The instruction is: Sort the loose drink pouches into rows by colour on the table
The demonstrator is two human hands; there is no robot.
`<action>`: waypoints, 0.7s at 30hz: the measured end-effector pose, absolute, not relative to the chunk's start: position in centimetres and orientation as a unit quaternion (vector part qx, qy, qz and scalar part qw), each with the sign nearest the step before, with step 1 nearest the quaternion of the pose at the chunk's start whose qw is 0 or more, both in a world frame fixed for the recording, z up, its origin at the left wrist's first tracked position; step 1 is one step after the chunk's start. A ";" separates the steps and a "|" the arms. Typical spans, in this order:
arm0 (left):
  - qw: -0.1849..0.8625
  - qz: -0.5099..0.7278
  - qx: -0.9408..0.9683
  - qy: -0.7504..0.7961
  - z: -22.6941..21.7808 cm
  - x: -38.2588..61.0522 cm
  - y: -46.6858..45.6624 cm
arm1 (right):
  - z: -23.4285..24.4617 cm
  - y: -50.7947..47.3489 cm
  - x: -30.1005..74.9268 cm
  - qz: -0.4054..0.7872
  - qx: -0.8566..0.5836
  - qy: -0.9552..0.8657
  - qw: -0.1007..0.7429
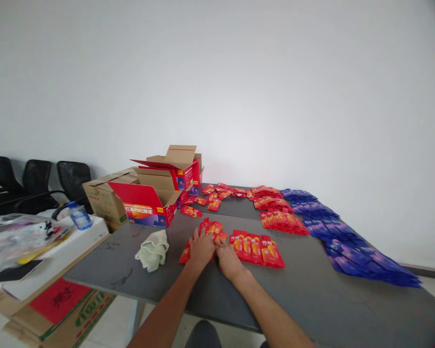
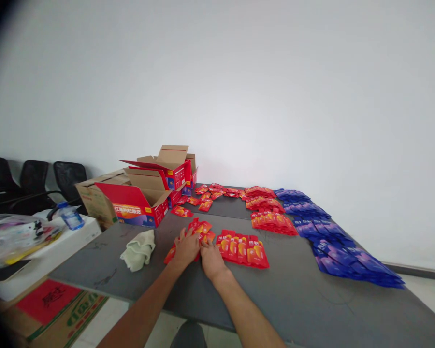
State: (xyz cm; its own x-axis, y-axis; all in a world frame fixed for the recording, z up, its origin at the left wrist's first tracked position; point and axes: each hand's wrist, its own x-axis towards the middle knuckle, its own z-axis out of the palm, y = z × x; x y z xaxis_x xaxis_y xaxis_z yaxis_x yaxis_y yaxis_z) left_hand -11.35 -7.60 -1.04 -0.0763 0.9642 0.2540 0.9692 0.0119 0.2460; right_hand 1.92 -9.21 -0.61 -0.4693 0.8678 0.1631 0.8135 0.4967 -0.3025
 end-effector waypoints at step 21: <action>-0.152 -0.421 -0.666 -0.597 2.6 -11.0 -10.2 | 1.7 -8.8 3.2 0.206 -0.429 -0.751 0.458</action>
State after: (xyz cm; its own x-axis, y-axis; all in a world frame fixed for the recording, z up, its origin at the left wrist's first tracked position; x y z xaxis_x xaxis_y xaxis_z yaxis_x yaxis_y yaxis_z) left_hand -11.04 -10.15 2.56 -0.0661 0.9229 0.3793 0.6667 -0.2419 0.7049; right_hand 3.17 -8.79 1.67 -0.2132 0.8331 0.5103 0.4556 0.5468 -0.7024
